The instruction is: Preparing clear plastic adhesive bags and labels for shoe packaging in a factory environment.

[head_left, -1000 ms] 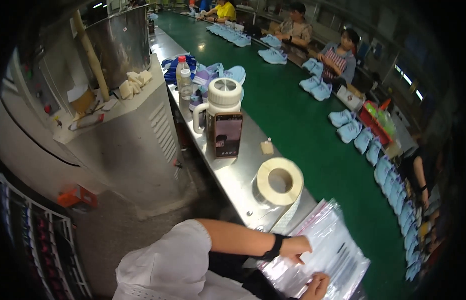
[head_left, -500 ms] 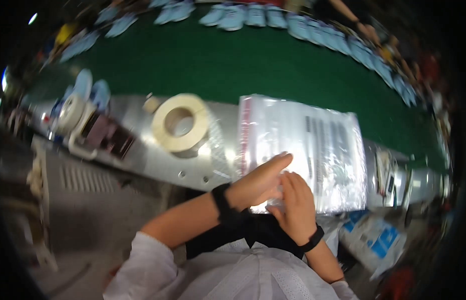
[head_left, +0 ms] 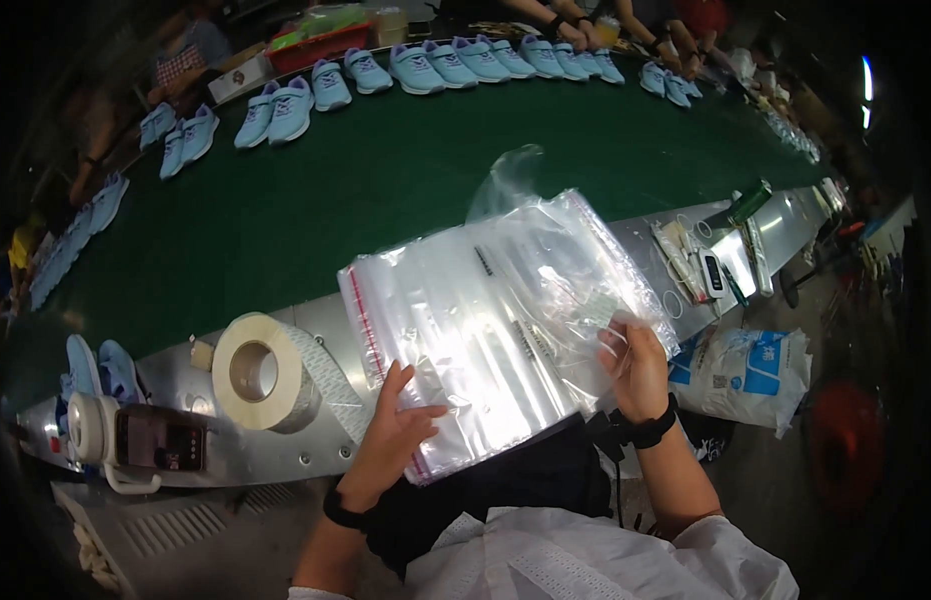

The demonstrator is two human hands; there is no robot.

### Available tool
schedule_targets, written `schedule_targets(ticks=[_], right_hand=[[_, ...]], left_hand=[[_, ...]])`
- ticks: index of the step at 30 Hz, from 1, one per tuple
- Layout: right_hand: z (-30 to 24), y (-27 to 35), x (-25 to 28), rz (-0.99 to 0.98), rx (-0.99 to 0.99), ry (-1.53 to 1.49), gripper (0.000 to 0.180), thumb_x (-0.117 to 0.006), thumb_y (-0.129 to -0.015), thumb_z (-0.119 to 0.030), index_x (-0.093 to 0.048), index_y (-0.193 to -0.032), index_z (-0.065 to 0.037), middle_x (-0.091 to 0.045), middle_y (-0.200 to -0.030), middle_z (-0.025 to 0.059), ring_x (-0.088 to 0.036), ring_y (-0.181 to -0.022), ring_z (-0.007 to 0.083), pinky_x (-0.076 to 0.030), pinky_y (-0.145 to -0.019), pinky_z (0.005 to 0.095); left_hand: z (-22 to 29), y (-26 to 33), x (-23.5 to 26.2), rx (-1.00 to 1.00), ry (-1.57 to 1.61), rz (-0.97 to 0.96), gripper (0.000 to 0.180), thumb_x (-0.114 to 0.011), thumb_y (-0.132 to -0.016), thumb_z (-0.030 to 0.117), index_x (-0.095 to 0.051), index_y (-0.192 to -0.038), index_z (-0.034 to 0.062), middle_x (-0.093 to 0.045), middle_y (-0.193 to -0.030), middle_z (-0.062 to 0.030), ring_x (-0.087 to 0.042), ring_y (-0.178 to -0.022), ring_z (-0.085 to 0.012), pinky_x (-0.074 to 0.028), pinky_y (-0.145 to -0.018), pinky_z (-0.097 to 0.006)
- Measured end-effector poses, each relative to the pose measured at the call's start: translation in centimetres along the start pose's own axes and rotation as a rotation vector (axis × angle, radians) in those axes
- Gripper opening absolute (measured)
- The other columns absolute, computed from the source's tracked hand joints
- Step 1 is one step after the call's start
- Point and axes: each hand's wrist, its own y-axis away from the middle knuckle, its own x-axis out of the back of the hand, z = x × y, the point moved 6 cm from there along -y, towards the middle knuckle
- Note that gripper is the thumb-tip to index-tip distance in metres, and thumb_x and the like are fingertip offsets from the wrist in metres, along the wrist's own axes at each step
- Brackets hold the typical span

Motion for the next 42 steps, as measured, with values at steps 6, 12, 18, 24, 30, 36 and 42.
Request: schedule_targets(ticks=[6, 12, 18, 24, 30, 36, 42], right_hand=[[-2.5, -0.3, 6.1, 0.103, 0.031, 0.104, 0.014, -0.051, -0.09, -0.018, -0.055, -0.099, -0.007, -0.058, -0.086, 0.0001, -0.055, -0.073, 0.0102, -0.046, -0.062, 0.0245], [-1.9, -1.7, 11.0, 0.303, 0.16, 0.344, 0.014, -0.053, -0.087, -0.02, -0.06, -0.085, -0.007, -0.059, -0.073, 0.0002, -0.052, -0.057, 0.0083, -0.041, -0.05, 0.0218], [-8.6, 4.1, 3.9, 0.384, 1.038, 1.209, 0.039, -0.063, -0.079, -0.012, -0.052, -0.116, -0.009, -0.047, -0.122, 0.0153, -0.046, -0.111, 0.033, -0.04, -0.091, 0.0391], [-1.9, -0.2, 1.6, -0.072, 0.736, 1.684, 0.057, -0.059, -0.081, -0.043, -0.049, -0.124, -0.008, -0.043, -0.132, 0.0141, -0.04, -0.123, 0.0316, -0.033, -0.097, 0.0532], [-6.4, 3.1, -2.9, -0.103, 0.893, 1.372, 0.046, -0.064, -0.08, -0.026, -0.052, -0.118, -0.003, -0.046, -0.126, 0.0177, -0.044, -0.115, 0.0339, -0.036, -0.092, 0.048], [1.4, 10.3, -13.6, -1.195, 0.481, 0.885, 0.028, -0.064, -0.08, -0.012, -0.058, -0.107, -0.003, -0.058, -0.109, 0.0114, -0.056, -0.099, 0.0289, -0.046, -0.084, 0.0354], [6.5, 14.6, -15.6, -1.353, -0.056, 0.59, 0.021, -0.06, -0.085, -0.007, -0.055, -0.104, -0.001, -0.056, -0.09, 0.0088, -0.055, -0.081, 0.0165, -0.043, -0.071, 0.0263]], left_hand=[[1.9, 4.2, 1.7, -0.098, -0.064, 0.258, 0.035, -0.044, -0.094, 0.015, -0.042, -0.123, -0.0047, -0.056, -0.111, -0.017, -0.061, -0.086, -0.0203, -0.049, -0.075, -0.028], [-3.1, 11.2, 6.0, 0.293, -0.179, 0.414, 0.031, -0.049, -0.094, 0.026, -0.057, -0.106, -0.0015, -0.061, -0.09, -0.0078, -0.059, -0.082, -0.0167, -0.049, -0.072, -0.027], [-9.7, 10.5, 6.3, 0.463, -0.197, 0.335, 0.058, -0.049, -0.094, 0.036, -0.037, -0.132, -0.0063, -0.051, -0.121, -0.0164, -0.051, -0.106, -0.0222, -0.04, -0.09, -0.029], [-9.2, 4.9, 4.7, 0.182, -0.415, 0.121, 0.037, -0.051, -0.092, 0.027, -0.044, -0.108, -0.006, -0.046, -0.102, -0.0132, -0.041, -0.094, -0.0202, -0.032, -0.08, -0.03], [0.2, 9.4, 0.0, 0.196, -0.494, 0.256, 0.027, -0.051, -0.09, 0.015, -0.048, -0.071, -0.0043, -0.047, -0.061, -0.0059, -0.043, -0.061, -0.013, -0.035, -0.055, -0.029], [-1.2, 10.8, 1.6, 0.218, 0.055, 0.468, 0.017, -0.051, -0.091, 0.016, -0.059, -0.095, 0.0014, -0.059, -0.074, -0.0016, -0.054, -0.06, -0.0087, -0.044, -0.056, -0.022], [1.3, 10.4, 0.5, 0.091, 0.315, 0.422, 0.023, -0.046, -0.096, 0.021, -0.056, -0.105, 0.0021, -0.061, -0.087, -0.0024, -0.054, -0.066, -0.0077, -0.044, -0.058, -0.022]])
